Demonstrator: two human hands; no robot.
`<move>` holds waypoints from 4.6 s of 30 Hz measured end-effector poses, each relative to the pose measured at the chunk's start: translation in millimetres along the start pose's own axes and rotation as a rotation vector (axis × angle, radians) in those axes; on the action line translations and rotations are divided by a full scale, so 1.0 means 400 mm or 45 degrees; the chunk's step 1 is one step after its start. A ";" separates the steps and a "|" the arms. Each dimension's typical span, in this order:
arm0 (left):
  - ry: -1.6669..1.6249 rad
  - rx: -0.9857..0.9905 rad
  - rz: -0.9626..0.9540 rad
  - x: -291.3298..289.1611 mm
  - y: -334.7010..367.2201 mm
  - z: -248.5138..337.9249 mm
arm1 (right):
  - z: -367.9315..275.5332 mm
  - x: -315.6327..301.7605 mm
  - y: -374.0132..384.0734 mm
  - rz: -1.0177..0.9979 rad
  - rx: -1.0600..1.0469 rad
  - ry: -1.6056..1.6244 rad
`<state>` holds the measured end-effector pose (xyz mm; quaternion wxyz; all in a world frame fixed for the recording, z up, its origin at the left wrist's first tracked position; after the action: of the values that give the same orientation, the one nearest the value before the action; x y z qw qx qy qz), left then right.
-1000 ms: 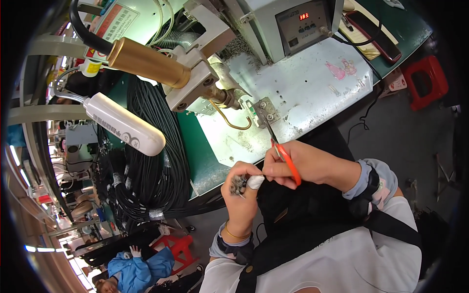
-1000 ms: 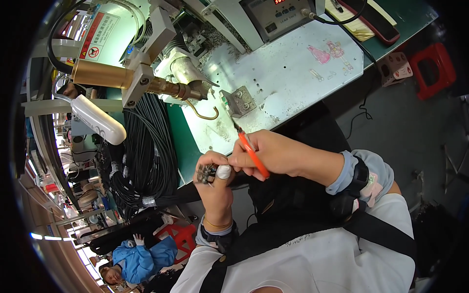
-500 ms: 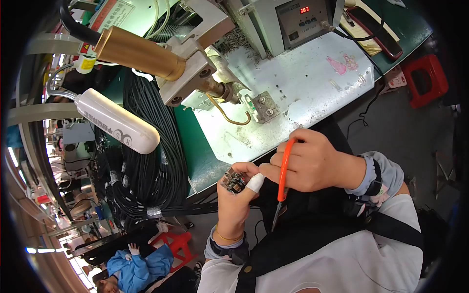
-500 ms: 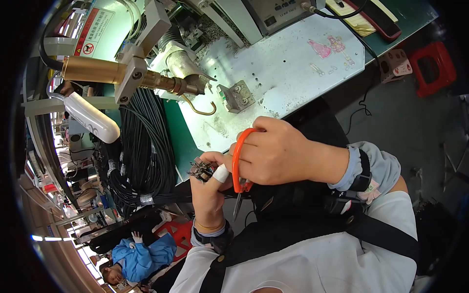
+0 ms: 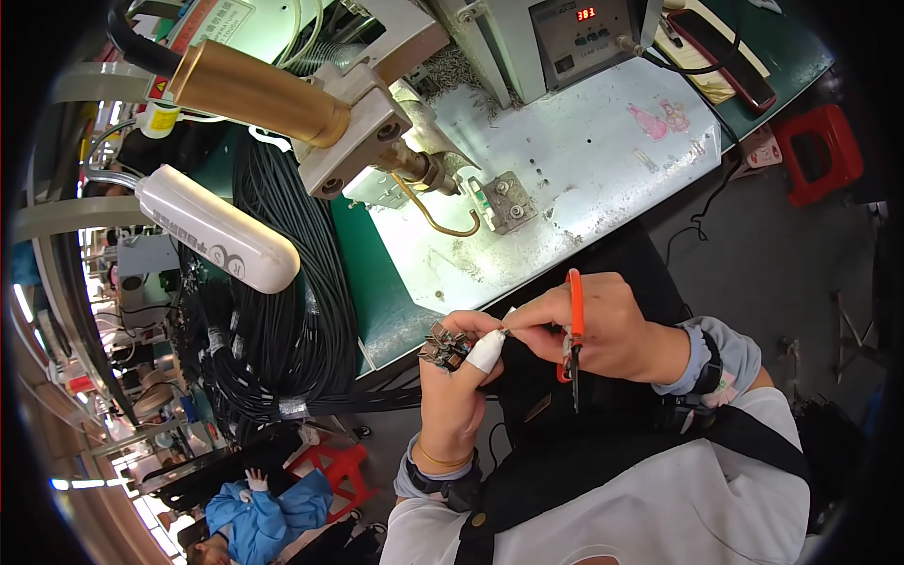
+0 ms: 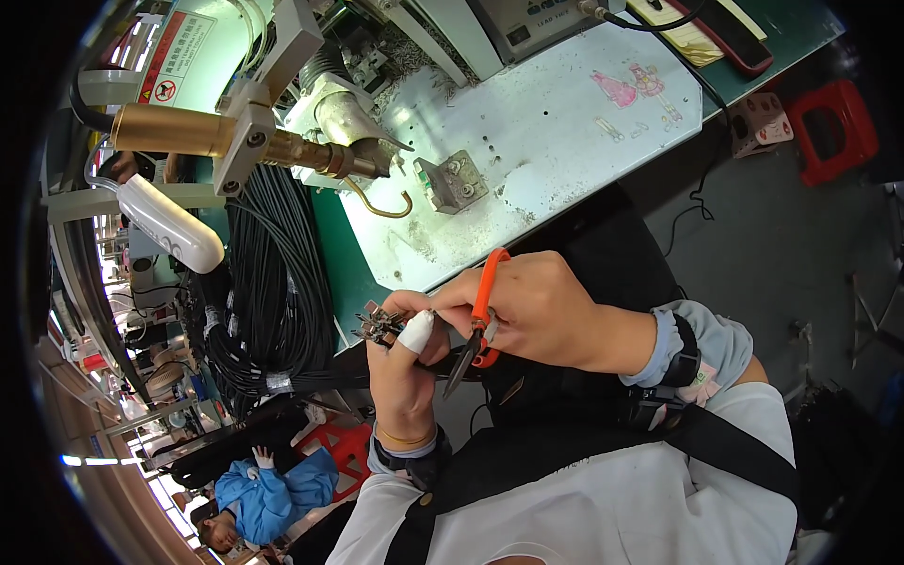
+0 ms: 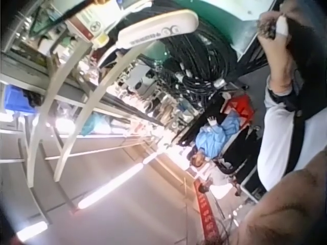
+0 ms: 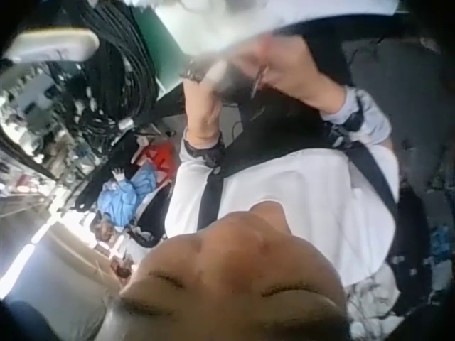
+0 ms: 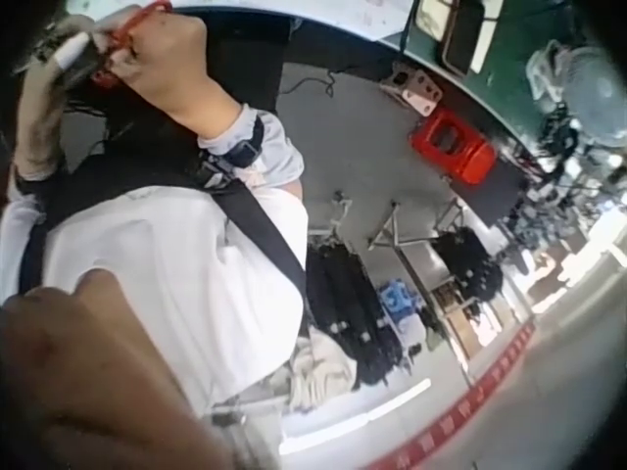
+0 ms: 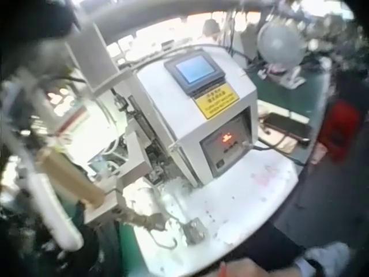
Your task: The person picks up a bundle of wires and uses shears to trim the ends of individual wires one at a time. After trimming the ends, the person places the bundle back onto the table and reaches for another bundle.
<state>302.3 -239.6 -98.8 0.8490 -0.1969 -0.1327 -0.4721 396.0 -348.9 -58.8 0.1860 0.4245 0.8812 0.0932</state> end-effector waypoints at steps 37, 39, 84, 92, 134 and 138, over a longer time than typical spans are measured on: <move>0.471 0.439 0.135 0.003 0.011 0.059 | 0.058 0.029 -0.032 -0.234 0.382 -0.756; 0.443 0.256 0.092 0.003 0.034 0.037 | 0.074 0.029 -0.035 -0.230 0.415 -0.720; 0.536 0.111 0.102 -0.020 0.238 0.036 | 0.214 0.034 0.163 -0.210 1.051 0.530; 0.390 0.128 0.003 -0.002 0.217 0.049 | 0.209 0.030 0.145 -0.247 1.027 0.420; 0.364 0.111 -0.179 0.038 -0.001 -0.031 | 0.055 0.046 0.016 -0.371 0.327 0.086; 0.510 0.196 -0.077 0.007 -0.008 -0.024 | 0.073 0.027 0.029 -0.328 0.541 0.144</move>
<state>301.5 -247.6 -105.4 0.8563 -0.0298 -0.0030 -0.5155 410.1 -333.0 -84.3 0.0533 0.3325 0.9368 -0.0949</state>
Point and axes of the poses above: each hand's wrist, its own y-axis towards the middle knuckle, its own x-axis out of the palm, z = x × y, the point moved 7 cm from there along y, towards the middle knuckle, and after that the axes turned 14 degrees about x, right-handed, at the moved point
